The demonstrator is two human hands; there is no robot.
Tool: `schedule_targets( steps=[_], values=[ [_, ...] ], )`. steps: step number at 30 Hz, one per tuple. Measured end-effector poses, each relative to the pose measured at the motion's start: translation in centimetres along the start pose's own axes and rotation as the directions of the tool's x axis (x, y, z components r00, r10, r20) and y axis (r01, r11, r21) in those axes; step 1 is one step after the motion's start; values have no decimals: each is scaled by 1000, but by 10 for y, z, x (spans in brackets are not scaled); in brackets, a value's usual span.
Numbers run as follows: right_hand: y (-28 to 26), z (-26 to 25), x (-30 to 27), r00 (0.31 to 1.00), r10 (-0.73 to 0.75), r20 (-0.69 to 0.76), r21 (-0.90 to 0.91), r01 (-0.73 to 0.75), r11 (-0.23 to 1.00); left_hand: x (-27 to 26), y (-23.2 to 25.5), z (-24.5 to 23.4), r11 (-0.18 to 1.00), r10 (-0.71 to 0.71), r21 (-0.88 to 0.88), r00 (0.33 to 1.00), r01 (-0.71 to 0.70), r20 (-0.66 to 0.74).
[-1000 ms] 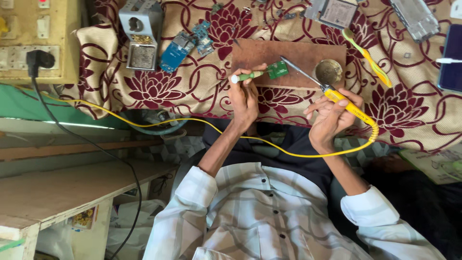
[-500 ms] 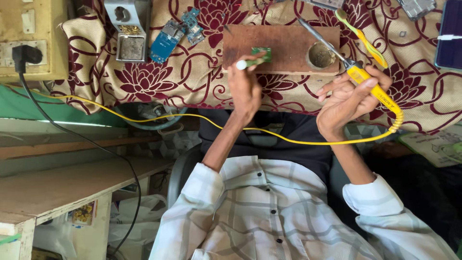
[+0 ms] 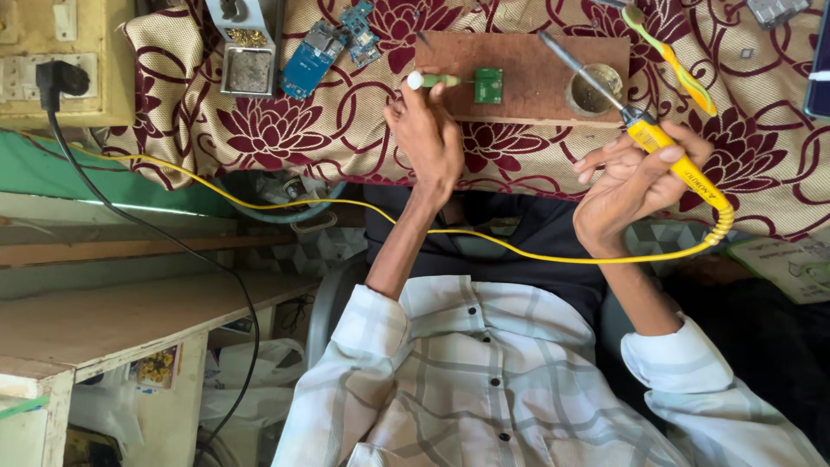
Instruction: The person uses a soldering iron and solder wire to solder components on a small green circuit board. They repeatedly apply heat and solder to different points on the board while holding it steady with their other hand.
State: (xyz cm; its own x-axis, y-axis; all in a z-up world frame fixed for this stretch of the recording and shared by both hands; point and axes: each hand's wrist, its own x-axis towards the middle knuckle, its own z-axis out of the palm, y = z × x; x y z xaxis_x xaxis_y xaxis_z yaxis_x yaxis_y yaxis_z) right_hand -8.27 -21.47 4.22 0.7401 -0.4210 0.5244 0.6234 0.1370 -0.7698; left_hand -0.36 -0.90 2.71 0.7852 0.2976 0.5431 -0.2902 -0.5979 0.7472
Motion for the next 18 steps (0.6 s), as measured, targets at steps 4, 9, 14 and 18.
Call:
schedule_targets(
  steps=[4, 9, 14, 18],
  values=[
    [3, -7, -2, 1000, -13, 18, -39, 14, 999, -6, 1, 5, 996, 66, -56, 998, -66, -1],
    [-4, -14, -6, 1000, 8, 1, -102, -8, 995, -10, 1, 18, 983, 107, -149, 994, -102, 23],
    [-6, -16, -5, 1000, -7, -8, -102, 6, 995, -17, 12, 24, 966, 257, -69, 951, -249, 170],
    [1, -15, -11, 1000, 8, -1, -134, -8, 991, -22, 17, 15, 981, 161, 77, 969, -177, 186]
  ],
)
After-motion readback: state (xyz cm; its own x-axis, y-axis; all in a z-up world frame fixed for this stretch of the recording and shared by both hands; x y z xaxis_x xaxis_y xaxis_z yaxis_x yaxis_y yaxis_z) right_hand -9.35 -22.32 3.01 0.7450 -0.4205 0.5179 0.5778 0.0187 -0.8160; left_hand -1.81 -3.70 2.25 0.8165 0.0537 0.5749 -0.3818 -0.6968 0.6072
